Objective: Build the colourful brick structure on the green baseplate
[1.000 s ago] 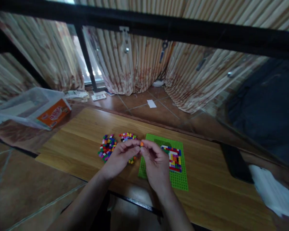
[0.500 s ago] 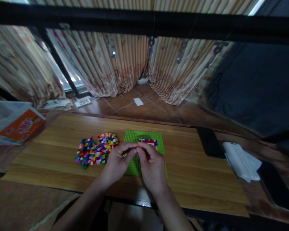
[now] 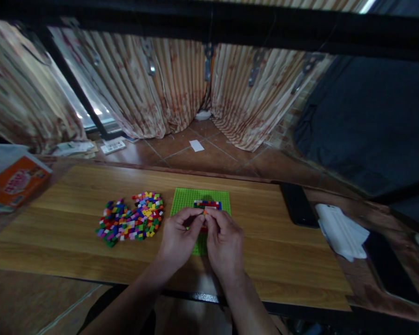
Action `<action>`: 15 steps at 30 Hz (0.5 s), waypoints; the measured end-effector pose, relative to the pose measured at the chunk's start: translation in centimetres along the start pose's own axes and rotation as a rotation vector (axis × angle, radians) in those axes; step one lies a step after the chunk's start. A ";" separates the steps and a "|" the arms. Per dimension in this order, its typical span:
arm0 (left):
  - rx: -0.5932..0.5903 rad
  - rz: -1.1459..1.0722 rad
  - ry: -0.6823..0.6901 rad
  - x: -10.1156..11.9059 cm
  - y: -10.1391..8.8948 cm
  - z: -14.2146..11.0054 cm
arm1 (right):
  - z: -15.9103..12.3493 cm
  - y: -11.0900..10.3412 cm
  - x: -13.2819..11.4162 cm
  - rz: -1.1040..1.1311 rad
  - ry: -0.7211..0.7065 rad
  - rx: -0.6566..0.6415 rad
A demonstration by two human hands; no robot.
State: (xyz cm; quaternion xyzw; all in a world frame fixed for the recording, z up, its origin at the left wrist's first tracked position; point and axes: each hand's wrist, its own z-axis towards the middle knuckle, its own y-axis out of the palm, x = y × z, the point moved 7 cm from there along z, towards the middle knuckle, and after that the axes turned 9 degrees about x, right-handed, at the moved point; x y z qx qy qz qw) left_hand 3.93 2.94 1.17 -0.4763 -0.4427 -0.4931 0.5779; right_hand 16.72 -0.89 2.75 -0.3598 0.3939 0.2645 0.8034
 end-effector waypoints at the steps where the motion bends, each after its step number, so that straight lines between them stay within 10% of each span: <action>1: -0.001 -0.015 -0.016 -0.1 0.0 0.1 | 0.3 -0.3 0.1 -0.010 -0.014 0.011; 7: 0.072 -0.160 -0.129 -1.5 -1.5 1.7 | 3.0 -2.9 2.7 -0.107 -0.002 0.102; 15: 0.096 -0.195 -0.186 -2.6 -2.3 2.8 | 3.4 -0.6 3.5 -0.237 -0.075 -0.084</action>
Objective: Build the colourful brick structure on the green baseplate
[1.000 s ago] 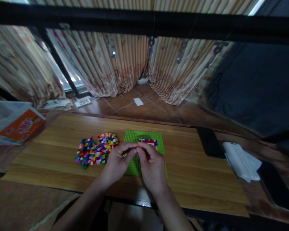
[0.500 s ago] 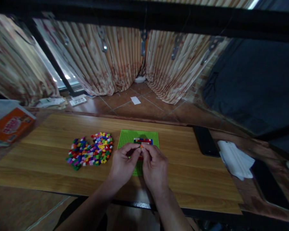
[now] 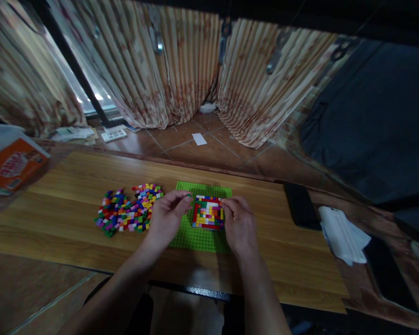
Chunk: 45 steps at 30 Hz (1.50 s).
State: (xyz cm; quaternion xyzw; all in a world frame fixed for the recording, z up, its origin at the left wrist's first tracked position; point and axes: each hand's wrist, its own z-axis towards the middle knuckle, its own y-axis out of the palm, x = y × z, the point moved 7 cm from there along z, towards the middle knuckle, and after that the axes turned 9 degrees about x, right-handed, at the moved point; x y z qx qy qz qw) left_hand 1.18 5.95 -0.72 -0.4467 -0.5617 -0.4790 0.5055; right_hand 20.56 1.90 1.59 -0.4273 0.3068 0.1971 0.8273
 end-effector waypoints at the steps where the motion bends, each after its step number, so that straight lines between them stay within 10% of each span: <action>1: -0.006 -0.003 -0.006 -0.1 0.1 0.0 | 0.0 0.1 -0.1 -0.015 -0.009 -0.008; 20: -0.024 -0.023 -0.034 -0.2 0.4 -0.2 | -0.1 0.7 -0.6 -0.066 -0.118 -0.020; 36: -0.019 -0.015 -0.049 -0.4 0.3 -0.1 | -0.2 1.1 3.7 0.266 0.428 0.013; 45: -0.026 -0.028 -0.055 -0.4 0.4 -0.2 | -0.2 1.7 3.3 0.294 0.464 0.004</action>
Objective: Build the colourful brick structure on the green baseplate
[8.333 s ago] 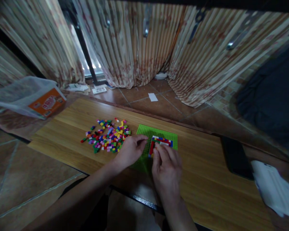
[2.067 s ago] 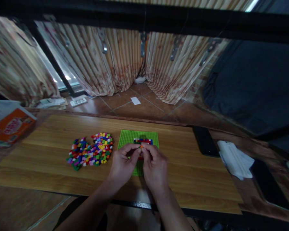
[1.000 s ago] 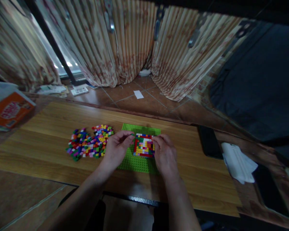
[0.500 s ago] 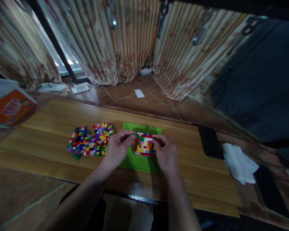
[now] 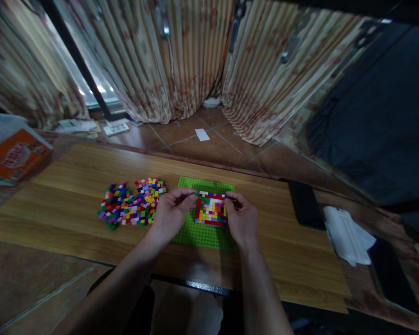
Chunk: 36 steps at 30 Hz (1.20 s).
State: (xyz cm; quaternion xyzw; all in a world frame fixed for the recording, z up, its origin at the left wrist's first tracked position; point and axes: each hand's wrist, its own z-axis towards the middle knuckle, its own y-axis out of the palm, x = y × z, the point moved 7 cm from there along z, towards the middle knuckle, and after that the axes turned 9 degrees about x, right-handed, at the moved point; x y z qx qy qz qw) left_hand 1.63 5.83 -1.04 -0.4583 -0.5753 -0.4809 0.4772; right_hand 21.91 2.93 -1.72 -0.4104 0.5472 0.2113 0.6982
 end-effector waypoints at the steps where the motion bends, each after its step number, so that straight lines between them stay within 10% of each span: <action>1: -0.003 -0.002 0.001 0.0 0.0 0.0 | 0.0 0.0 0.0 -0.009 -0.003 0.001; 17: -0.052 0.007 -0.017 -0.4 0.4 -0.3 | -1.6 -0.5 -3.3 -0.164 -0.377 0.117; 26: -0.081 0.188 0.216 1.6 0.6 -1.1 | -4.4 2.9 -6.2 -0.008 -0.520 -0.156; 36: -0.044 0.155 0.159 1.1 0.6 -1.5 | -5.0 2.7 -6.7 -0.126 -0.686 -0.012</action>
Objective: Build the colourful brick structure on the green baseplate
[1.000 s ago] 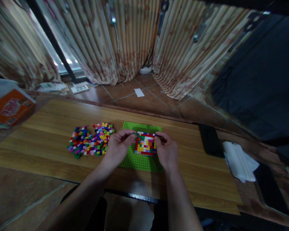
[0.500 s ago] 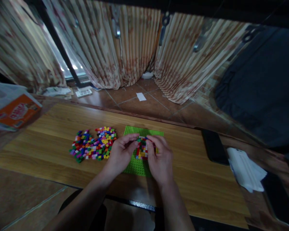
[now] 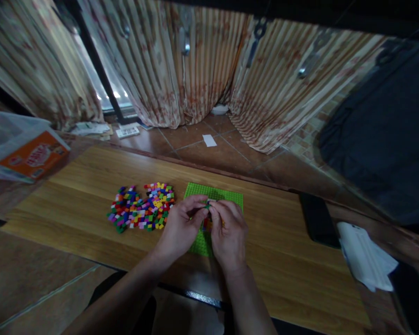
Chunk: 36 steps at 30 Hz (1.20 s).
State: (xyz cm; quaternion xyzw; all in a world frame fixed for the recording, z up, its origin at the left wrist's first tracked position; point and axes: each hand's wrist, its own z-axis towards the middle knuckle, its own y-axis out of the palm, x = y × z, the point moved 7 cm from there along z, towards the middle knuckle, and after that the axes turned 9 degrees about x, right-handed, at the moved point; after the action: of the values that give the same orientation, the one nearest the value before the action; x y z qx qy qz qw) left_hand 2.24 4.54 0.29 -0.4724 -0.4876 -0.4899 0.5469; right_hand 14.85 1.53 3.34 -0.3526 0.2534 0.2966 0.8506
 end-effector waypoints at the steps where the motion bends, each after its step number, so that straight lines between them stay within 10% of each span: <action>1: 0.007 -0.006 -0.003 -0.1 0.0 0.0 | 0.0 0.0 -0.2 -0.024 -0.024 0.008; 15: 0.097 0.111 -0.019 -0.8 -1.4 0.9 | 0.2 -0.8 1.4 -0.142 -0.017 0.022; 36: -0.127 0.465 0.025 0.0 -0.4 0.4 | 0.0 0.5 2.8 -0.137 -0.015 -0.084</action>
State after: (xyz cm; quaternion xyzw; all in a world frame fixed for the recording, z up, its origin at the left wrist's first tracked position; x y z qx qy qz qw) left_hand 1.80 4.91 0.28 -0.5994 -0.3272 -0.3864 0.6200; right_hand 16.40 2.73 1.31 -0.4022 0.2099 0.2508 0.8552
